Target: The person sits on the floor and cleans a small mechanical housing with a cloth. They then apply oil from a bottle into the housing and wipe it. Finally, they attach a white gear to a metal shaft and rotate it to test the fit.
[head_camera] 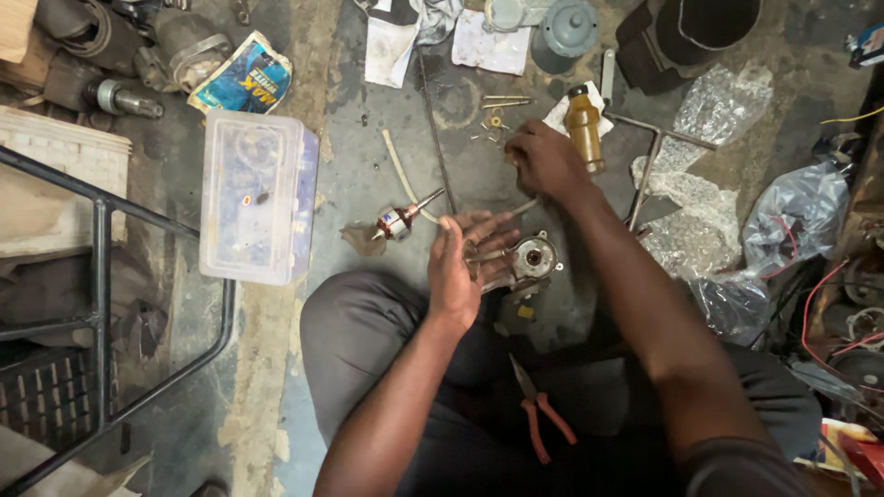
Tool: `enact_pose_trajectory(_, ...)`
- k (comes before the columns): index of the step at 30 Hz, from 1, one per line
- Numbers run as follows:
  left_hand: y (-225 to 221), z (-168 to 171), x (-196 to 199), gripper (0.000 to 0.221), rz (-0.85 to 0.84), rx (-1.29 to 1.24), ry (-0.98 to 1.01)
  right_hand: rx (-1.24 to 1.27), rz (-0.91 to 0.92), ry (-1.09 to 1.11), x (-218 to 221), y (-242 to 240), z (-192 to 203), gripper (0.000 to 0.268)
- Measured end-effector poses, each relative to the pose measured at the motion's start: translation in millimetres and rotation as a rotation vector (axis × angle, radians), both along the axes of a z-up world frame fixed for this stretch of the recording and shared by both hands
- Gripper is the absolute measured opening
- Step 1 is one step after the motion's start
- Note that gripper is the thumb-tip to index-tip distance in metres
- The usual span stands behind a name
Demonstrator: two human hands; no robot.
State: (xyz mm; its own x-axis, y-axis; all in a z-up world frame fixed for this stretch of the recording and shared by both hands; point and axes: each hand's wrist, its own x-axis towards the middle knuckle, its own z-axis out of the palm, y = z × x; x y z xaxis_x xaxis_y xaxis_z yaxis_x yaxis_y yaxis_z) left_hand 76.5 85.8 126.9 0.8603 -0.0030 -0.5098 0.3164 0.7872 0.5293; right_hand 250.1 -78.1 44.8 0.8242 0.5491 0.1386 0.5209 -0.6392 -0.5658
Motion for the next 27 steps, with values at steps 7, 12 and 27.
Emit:
enact_pose_trajectory(7,10,-8,6,0.061,0.108,-0.044,-0.036,0.049,0.002,0.437,11,6,49,0.013)
enact_pose_trajectory(12,14,-9,4,0.074,0.176,-0.261,-0.128,0.215,0.141,0.586,3,11,135,0.014)
enact_pose_trajectory(27,6,17,-3,0.077,0.000,-0.293,-0.205,0.183,0.115,0.441,-106,17,221,0.024)
